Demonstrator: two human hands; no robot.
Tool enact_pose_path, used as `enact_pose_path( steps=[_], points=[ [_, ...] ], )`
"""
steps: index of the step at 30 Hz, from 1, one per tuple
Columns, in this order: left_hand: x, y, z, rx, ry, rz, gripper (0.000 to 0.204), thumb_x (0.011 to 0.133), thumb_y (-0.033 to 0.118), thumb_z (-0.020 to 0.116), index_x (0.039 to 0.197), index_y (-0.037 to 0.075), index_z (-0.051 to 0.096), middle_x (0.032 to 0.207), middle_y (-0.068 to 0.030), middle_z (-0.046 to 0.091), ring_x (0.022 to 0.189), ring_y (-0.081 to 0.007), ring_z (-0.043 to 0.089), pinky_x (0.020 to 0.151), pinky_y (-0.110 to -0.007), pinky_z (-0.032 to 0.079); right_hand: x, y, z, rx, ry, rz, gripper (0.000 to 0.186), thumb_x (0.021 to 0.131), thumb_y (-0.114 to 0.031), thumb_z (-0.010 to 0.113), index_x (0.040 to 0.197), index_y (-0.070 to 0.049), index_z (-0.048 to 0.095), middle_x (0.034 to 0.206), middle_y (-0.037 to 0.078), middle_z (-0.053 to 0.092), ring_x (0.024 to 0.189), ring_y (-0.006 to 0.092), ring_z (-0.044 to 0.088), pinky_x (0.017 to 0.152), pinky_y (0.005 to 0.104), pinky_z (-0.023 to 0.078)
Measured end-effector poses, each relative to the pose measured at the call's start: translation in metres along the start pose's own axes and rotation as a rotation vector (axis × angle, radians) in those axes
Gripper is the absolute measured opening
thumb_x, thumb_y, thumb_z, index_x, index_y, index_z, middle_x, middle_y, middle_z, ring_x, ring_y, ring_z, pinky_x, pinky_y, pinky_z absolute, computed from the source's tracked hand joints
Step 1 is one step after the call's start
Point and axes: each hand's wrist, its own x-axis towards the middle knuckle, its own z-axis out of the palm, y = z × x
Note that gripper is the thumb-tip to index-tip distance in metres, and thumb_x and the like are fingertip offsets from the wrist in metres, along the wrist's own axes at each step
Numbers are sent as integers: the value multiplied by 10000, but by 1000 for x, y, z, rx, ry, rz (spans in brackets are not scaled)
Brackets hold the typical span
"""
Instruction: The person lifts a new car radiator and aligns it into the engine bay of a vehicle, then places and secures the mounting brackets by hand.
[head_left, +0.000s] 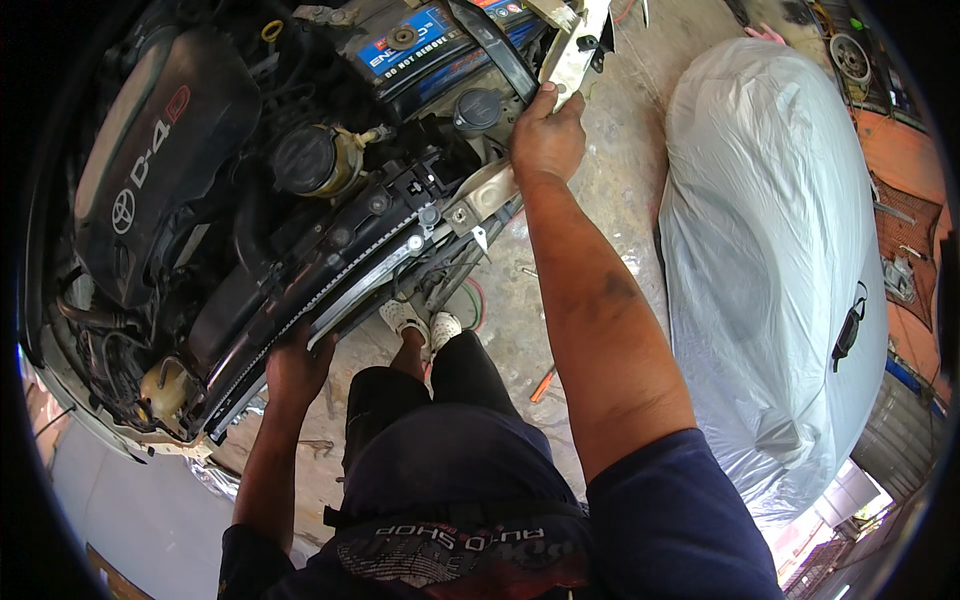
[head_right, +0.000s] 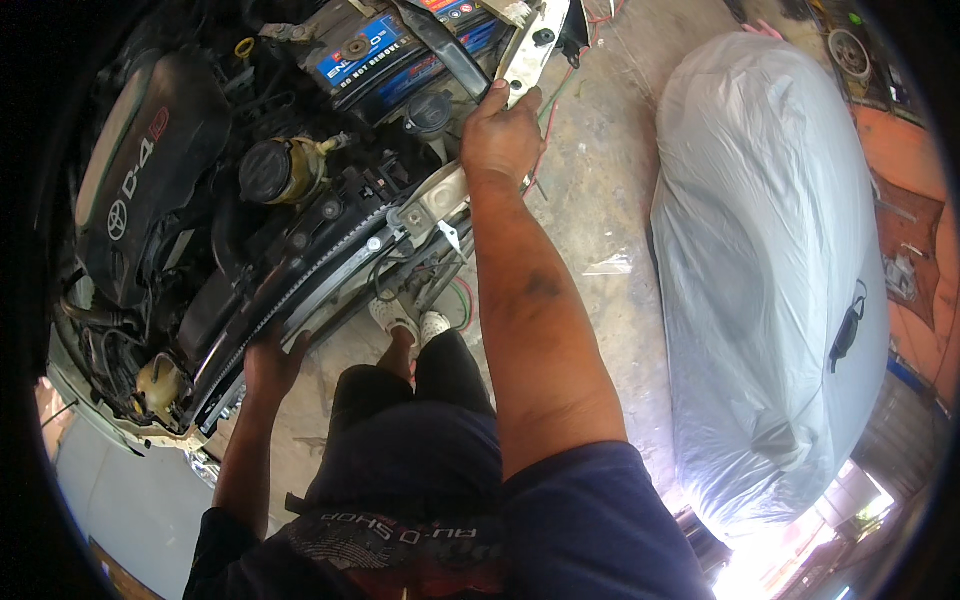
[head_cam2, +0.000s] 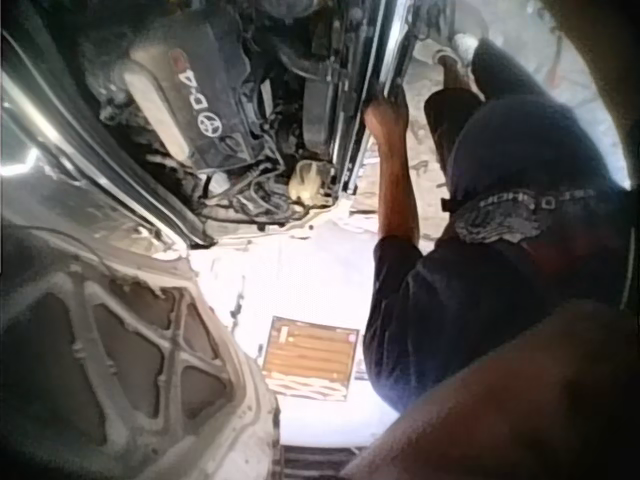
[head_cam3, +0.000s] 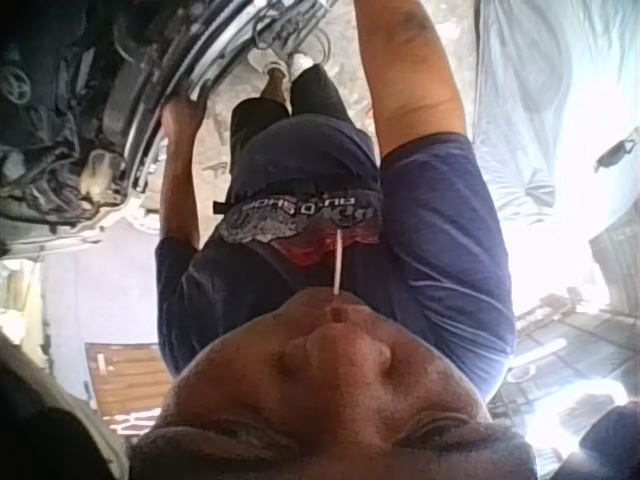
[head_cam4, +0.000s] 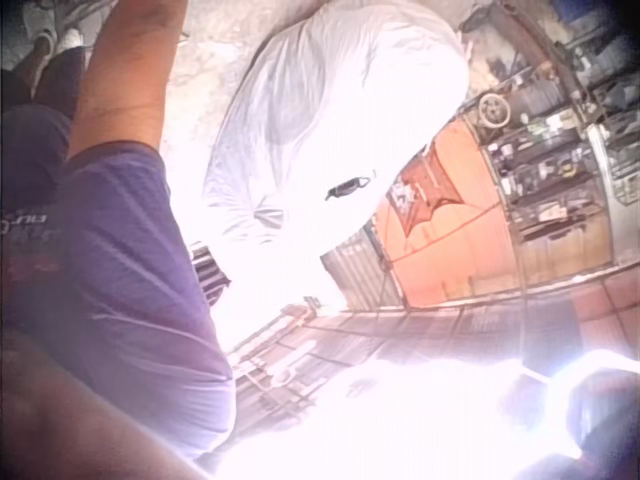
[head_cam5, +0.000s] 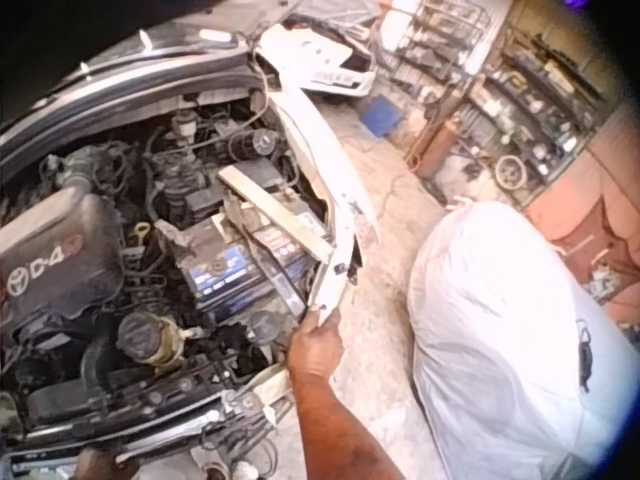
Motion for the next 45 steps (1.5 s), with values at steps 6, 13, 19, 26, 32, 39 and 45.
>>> enact_pose_path(
  steps=[6,13,19,26,32,39,45],
  points=[
    [0,1,3,16,135,101,440,920,342,750,1212,26,654,1052,-267,706,988,-476,677,871,-530,538,-2,-5,-4,-17,-32,28,606,1047,-488,431,1360,22,527,1083,326,713,1038,507,679,952,567,496],
    [-1,-3,5,-1,115,70,403,928,357,743,1121,14,658,1000,-272,698,943,-468,683,831,-534,539,-1,0,1,10,-12,9,603,1051,-493,411,1339,17,552,1109,343,703,1052,517,675,936,556,516],
    [-1,-6,6,63,157,96,458,918,374,755,1199,23,666,1045,-265,703,967,-466,686,850,-527,544,-4,-10,-3,43,-78,48,551,1046,-447,437,1314,27,525,1165,318,688,1087,499,652,1008,556,457],
    [-1,-8,12,-9,102,42,486,910,390,765,1226,31,675,1069,-258,707,989,-460,685,864,-521,546,1,-1,-1,57,-33,20,555,1046,-467,426,1287,18,547,1144,319,695,1085,502,654,977,563,472],
    [-2,-9,11,13,108,54,494,909,394,770,1244,42,679,1097,-248,709,1013,-444,685,873,-510,546,-4,-5,-4,60,-59,39,529,1046,-450,436,1265,21,535,1093,302,712,1099,488,652,1005,560,450],
    [0,-6,12,4,54,-2,538,900,388,777,1299,44,669,1206,-247,702,1142,-425,664,996,-476,511,-1,1,-2,30,-34,15,553,1044,-478,440,1272,20,523,1085,309,716,1055,491,672,1014,573,437],
    [0,-13,17,55,154,82,487,906,392,776,1225,34,694,1117,-236,716,1039,-436,689,919,-498,540,-2,1,-2,36,-39,-4,602,1045,-513,408,1281,28,528,1102,341,705,1073,523,665,951,556,506]
  ],
)
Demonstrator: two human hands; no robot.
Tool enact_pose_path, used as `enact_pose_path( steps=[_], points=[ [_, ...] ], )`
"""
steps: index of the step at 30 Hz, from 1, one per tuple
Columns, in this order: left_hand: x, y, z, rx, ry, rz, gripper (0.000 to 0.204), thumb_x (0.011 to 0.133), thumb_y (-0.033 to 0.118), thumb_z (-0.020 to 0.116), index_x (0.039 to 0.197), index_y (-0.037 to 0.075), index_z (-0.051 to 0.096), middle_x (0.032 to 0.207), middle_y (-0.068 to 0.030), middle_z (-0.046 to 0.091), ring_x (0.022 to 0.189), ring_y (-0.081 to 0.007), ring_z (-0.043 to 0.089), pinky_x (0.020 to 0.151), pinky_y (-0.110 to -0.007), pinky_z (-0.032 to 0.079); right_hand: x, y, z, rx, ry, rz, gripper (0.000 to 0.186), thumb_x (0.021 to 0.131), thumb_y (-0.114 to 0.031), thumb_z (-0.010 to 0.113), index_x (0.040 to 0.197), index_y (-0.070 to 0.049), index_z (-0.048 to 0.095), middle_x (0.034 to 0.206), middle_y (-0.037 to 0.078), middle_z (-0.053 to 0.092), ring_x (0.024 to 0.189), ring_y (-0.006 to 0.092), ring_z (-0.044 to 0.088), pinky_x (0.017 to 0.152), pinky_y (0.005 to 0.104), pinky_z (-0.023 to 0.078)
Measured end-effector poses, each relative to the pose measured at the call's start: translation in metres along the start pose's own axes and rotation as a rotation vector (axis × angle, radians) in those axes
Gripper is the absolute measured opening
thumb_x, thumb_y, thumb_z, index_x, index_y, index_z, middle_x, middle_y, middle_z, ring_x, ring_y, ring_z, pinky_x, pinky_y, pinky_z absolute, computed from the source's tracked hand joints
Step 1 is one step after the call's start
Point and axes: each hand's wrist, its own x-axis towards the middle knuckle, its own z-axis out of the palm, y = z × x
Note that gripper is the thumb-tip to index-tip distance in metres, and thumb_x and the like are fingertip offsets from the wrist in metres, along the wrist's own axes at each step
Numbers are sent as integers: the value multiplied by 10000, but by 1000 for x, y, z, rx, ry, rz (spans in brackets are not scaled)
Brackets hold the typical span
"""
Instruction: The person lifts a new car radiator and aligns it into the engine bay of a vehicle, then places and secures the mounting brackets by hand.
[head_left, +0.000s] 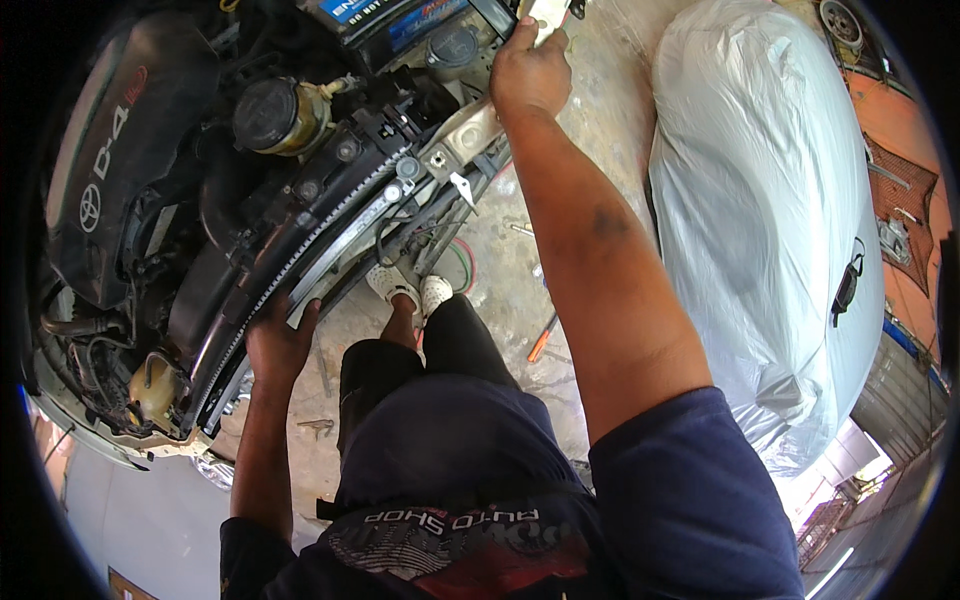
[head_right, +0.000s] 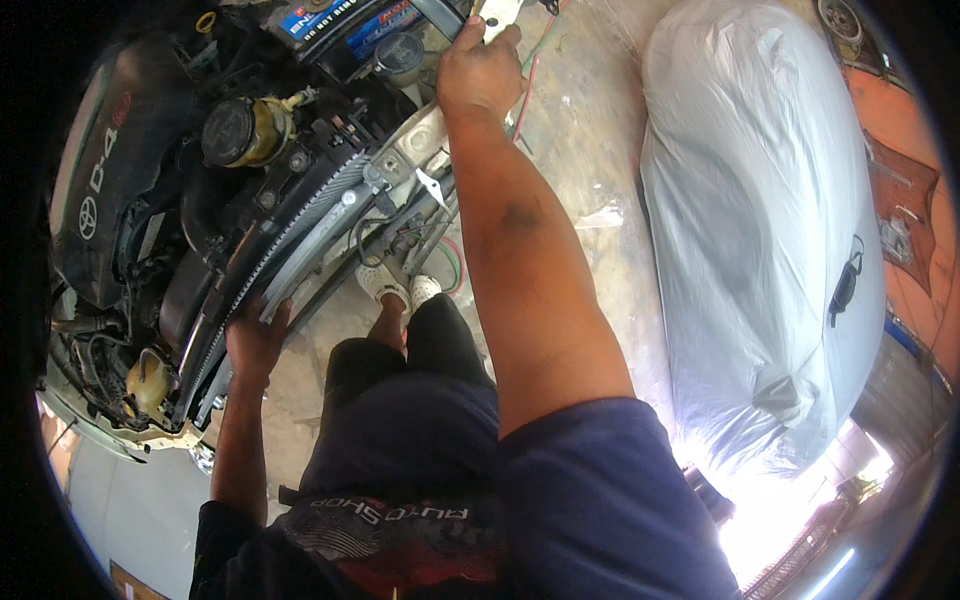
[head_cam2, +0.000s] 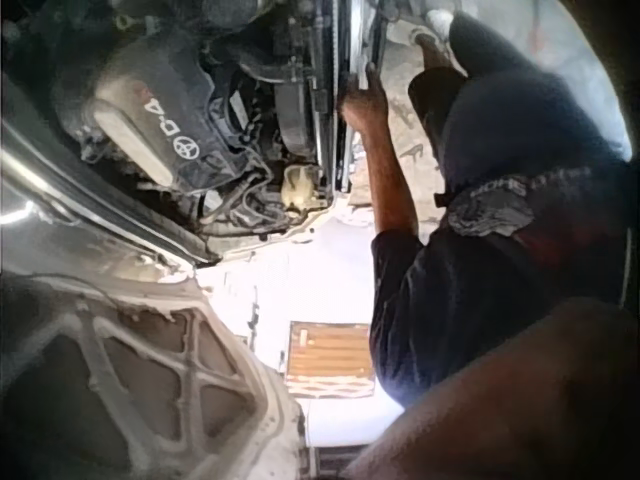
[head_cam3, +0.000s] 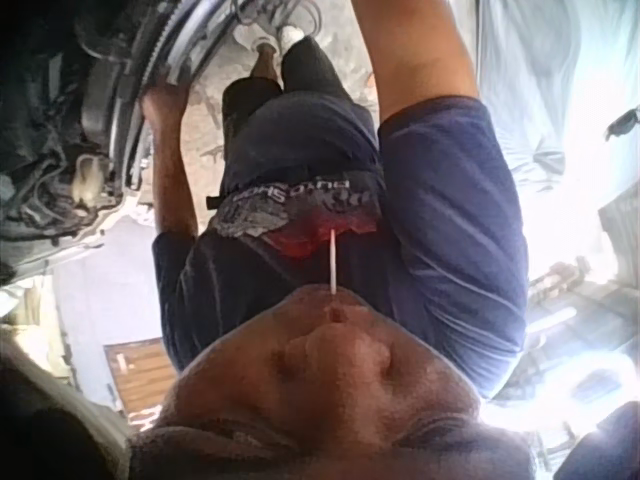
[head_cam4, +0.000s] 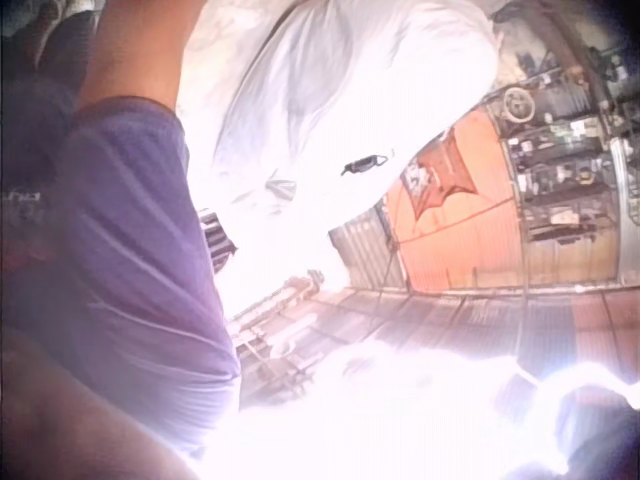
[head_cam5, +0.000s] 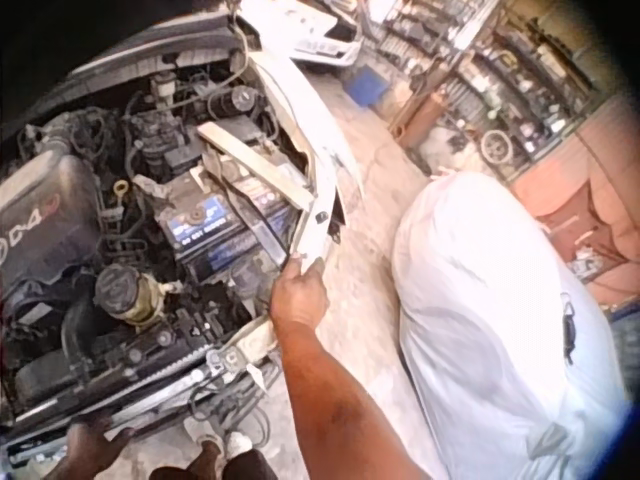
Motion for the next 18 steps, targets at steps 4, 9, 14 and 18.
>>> enact_pose_path(
  steps=[4,9,14,18],
  points=[
    [2,3,-2,-10,-11,10,482,913,378,768,1230,23,689,1099,-248,714,1036,-437,690,916,-497,539,1,-8,0,-37,51,17,504,1034,-411,455,1230,27,611,1022,325,712,978,514,677,922,559,517],
    [3,8,-3,-4,23,20,476,919,381,760,1215,15,689,1111,-247,718,1031,-436,695,913,-494,542,2,-5,0,-31,45,-2,578,1034,-473,428,1288,25,573,1037,348,706,998,526,676,927,578,510],
    [1,8,-2,16,14,-31,474,919,417,752,1159,12,693,1073,-251,720,992,-447,699,874,-497,551,2,-2,2,-27,51,13,585,1031,-486,422,1284,18,578,1042,346,708,1007,526,677,935,577,514],
    [3,12,-7,12,-42,-29,491,914,427,756,1172,14,692,1081,-258,719,1018,-448,695,884,-494,550,5,0,0,-53,48,8,605,1032,-507,412,1286,16,580,1047,346,709,1013,523,681,935,575,517]
  ],
)
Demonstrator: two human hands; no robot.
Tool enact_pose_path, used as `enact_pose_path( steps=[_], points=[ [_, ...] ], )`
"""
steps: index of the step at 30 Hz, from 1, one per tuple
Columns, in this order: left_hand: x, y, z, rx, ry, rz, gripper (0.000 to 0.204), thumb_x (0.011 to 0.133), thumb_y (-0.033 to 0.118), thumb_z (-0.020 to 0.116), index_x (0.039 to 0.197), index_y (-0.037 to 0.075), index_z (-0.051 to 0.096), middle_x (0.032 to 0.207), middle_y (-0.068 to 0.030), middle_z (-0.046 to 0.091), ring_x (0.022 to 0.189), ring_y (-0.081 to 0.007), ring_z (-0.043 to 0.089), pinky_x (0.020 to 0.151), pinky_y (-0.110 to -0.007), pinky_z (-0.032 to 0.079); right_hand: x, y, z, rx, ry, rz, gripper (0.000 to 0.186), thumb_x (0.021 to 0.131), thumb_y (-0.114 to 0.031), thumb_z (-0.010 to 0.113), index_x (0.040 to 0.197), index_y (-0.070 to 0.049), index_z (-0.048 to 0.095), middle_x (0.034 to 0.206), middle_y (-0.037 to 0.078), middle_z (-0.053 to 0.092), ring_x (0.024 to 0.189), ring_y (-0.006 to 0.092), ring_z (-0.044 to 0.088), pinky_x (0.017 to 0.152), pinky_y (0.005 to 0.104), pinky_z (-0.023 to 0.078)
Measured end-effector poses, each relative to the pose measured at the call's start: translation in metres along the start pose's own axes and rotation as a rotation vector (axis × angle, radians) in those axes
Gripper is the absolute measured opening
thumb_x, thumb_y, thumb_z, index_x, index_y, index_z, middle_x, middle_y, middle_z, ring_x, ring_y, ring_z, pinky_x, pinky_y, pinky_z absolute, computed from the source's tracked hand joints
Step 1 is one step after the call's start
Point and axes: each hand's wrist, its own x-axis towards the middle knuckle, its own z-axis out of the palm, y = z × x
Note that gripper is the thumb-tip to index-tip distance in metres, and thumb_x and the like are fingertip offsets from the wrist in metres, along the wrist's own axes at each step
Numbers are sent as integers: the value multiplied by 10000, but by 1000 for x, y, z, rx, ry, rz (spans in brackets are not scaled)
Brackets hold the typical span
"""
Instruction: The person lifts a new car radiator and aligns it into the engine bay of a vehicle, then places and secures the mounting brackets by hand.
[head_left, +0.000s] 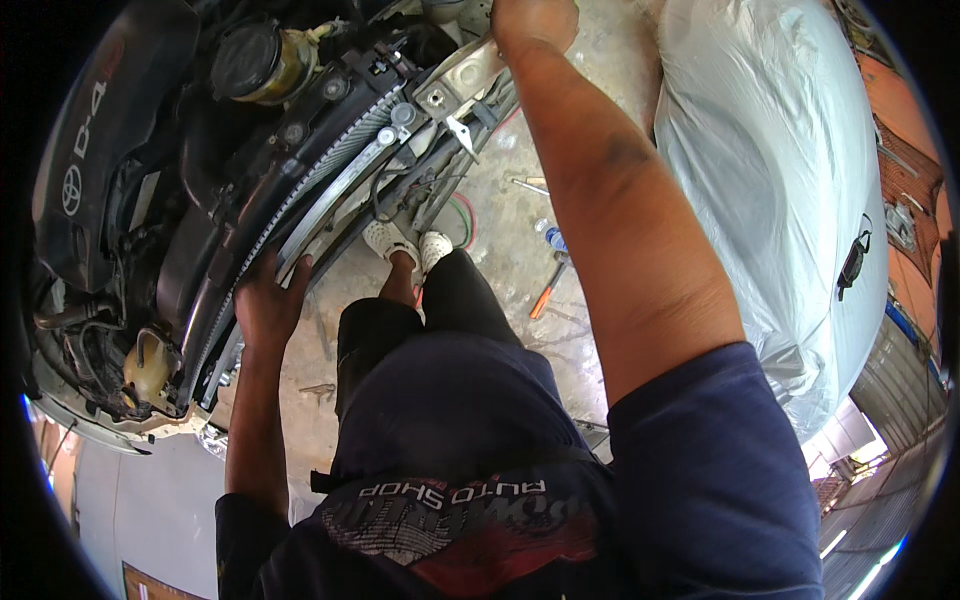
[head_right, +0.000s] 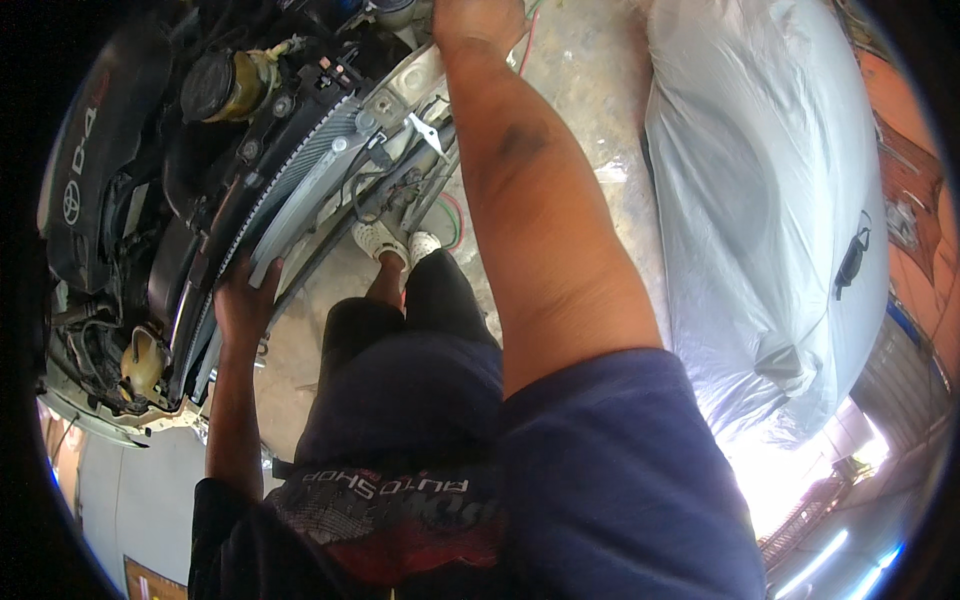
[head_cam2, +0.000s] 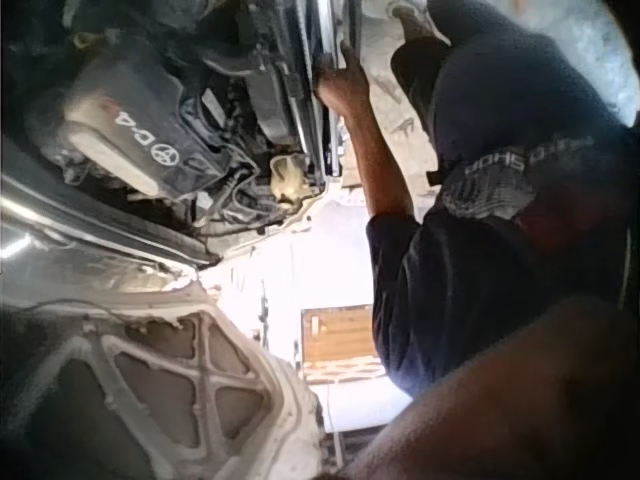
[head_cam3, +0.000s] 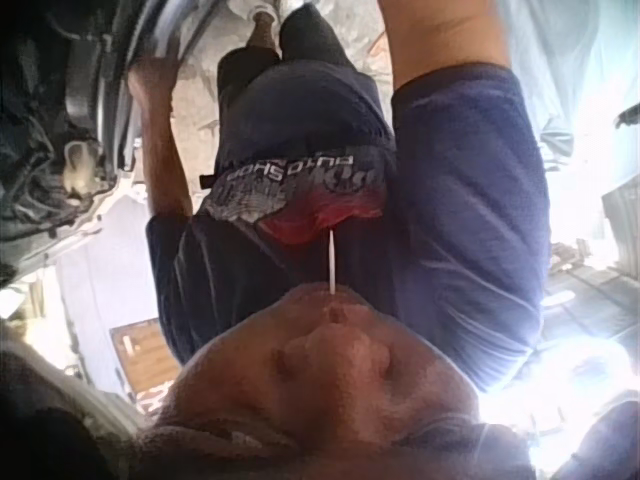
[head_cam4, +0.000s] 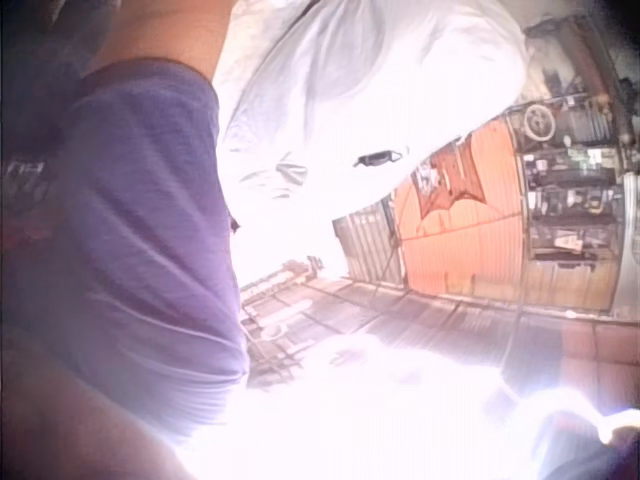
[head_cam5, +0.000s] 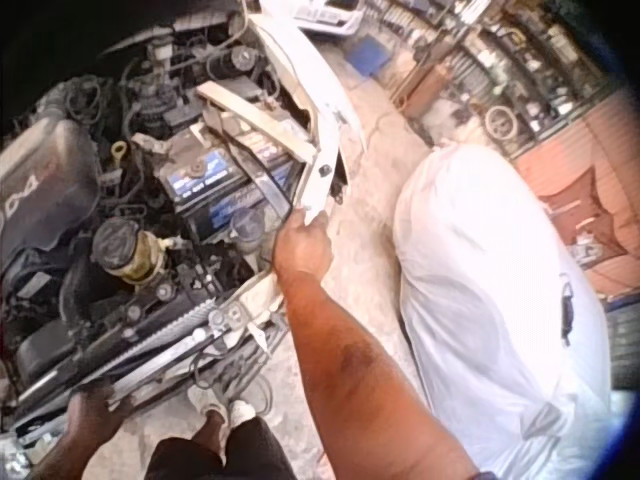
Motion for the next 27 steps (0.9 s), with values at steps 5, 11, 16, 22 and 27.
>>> enact_pose_path(
  steps=[5,11,16,22,27],
  points=[
    [1,2,-6,-45,-84,-58,495,911,425,764,1200,29,700,1129,-255,718,1043,-441,695,912,-484,548,5,3,3,-44,4,14,616,1034,-526,407,1284,7,590,1059,341,709,1019,513,685,927,575,518],
    [-3,-7,0,-27,-20,6,493,896,417,780,1232,63,712,1139,-229,731,1054,-418,702,927,-480,549,3,11,4,-14,8,-20,617,1042,-505,407,1297,29,582,1087,356,695,1037,532,665,939,571,505],
    [-2,-6,0,-69,-22,-39,496,877,407,800,1213,51,722,1076,-228,745,994,-407,723,873,-469,572,12,22,17,-11,38,-80,627,1046,-499,406,1274,57,583,1113,375,678,1064,546,646,954,572,489],
    [-4,-7,-1,-58,25,-20,502,884,431,784,1207,51,725,1016,-226,752,946,-408,731,849,-476,578,0,7,13,38,-18,-67,635,1029,-523,456,1262,54,581,1139,382,668,1087,543,637,972,564,481],
    [-3,-9,3,-57,21,-9,510,889,434,777,1226,57,716,1021,-223,751,941,-411,728,846,-479,576,1,6,13,-13,-12,-64,665,998,-562,509,1260,46,572,1095,386,676,1053,544,650,947,564,494]
  ],
)
